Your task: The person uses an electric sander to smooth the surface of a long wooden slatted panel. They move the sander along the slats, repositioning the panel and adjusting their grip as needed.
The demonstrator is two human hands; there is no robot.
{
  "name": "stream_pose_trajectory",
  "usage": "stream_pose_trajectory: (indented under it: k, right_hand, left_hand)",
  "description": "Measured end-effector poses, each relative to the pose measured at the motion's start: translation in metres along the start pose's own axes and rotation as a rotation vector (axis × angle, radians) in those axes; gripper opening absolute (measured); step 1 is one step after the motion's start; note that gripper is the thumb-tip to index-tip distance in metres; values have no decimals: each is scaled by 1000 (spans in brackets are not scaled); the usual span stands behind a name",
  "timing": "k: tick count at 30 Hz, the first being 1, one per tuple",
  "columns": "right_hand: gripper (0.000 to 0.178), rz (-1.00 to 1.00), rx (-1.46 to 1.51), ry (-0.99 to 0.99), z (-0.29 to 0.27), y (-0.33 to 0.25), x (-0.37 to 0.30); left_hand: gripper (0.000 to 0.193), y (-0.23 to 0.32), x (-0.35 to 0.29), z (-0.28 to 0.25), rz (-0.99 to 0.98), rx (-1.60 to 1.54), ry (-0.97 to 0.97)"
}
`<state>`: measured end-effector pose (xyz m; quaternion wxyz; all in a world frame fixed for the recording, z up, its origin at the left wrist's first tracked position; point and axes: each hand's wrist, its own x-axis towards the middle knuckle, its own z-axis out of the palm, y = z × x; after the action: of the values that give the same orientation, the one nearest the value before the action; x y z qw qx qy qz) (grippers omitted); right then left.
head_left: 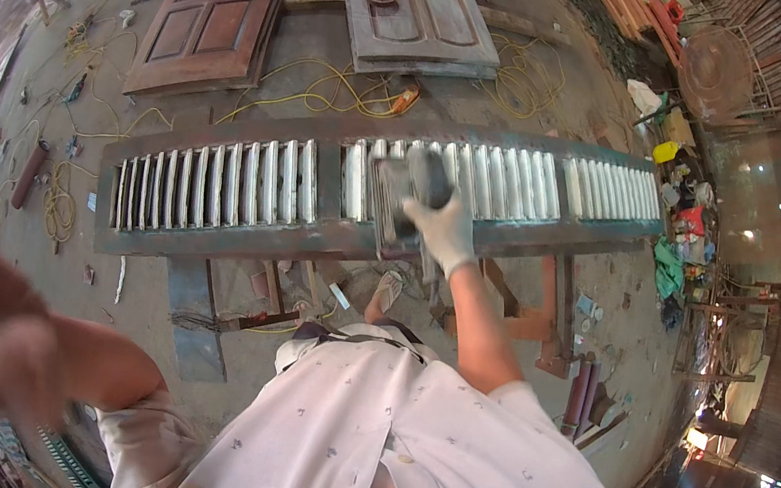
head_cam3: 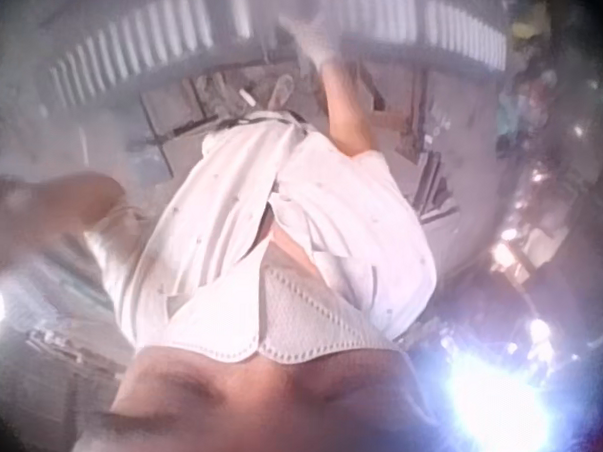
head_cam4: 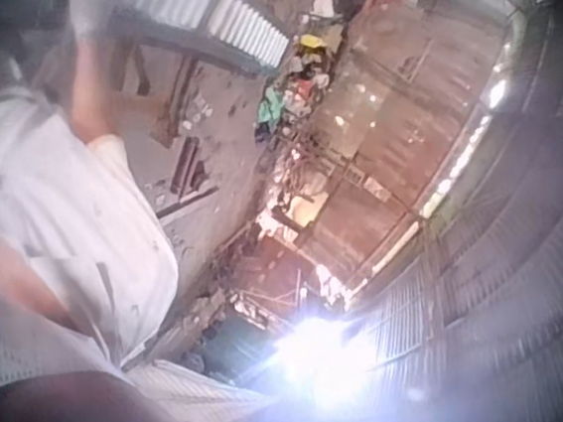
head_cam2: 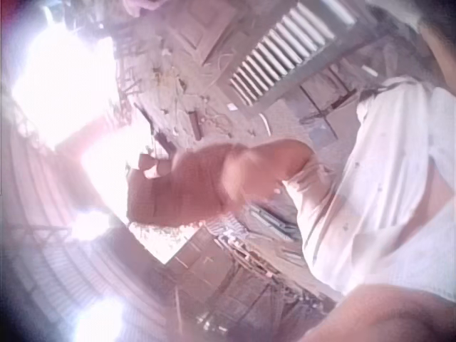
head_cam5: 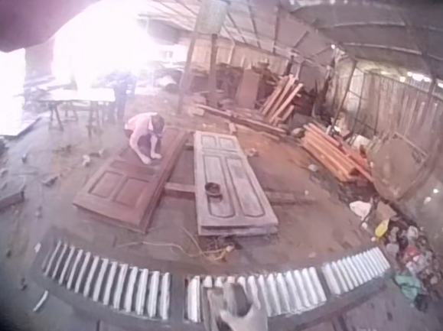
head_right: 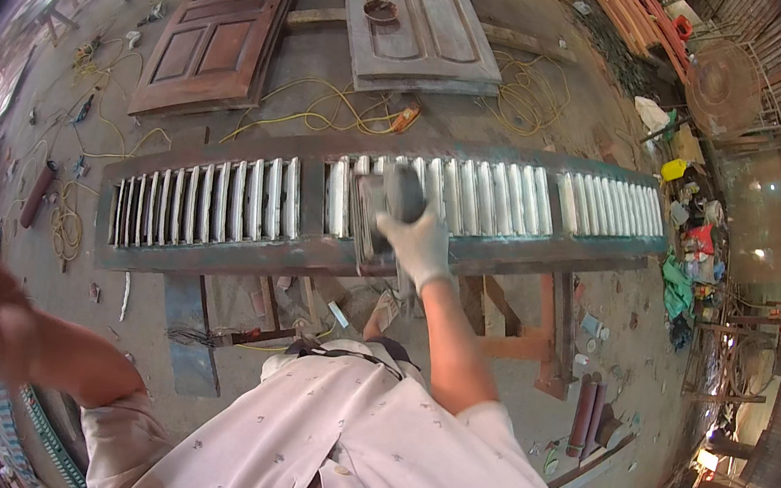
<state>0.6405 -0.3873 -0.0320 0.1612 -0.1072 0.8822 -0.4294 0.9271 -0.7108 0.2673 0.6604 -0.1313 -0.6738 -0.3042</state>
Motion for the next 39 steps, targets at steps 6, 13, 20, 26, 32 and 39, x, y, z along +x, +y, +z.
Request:
stream_pose_trajectory:
  k: [6,13,20,26,32,39]
  right_hand:
    - [95,-80,-219,-57,16,-58,8]
    - [88,-5,-51,47,0,-61,62]
    - [69,6,-88,133,-22,-28,-48]
    - [89,-73,-355,189,26,-32,-55]
    - [88,-128,-529,161,57,-90,69]
    - [92,47,-442,63,37,-73,-9]
  left_hand:
    - [51,-186,-175,-25,-997,471,-286]
    - [83,-207,-382,32,-1147,1155,-752]
    - [74,-199,-397,20,-1047,1259,-749]
    - [74,-198,-399,24,-1030,1206,-736]
    - [73,-204,-398,17,-978,1207,-717]
    - [73,-204,-401,17,-984,1187,-697]
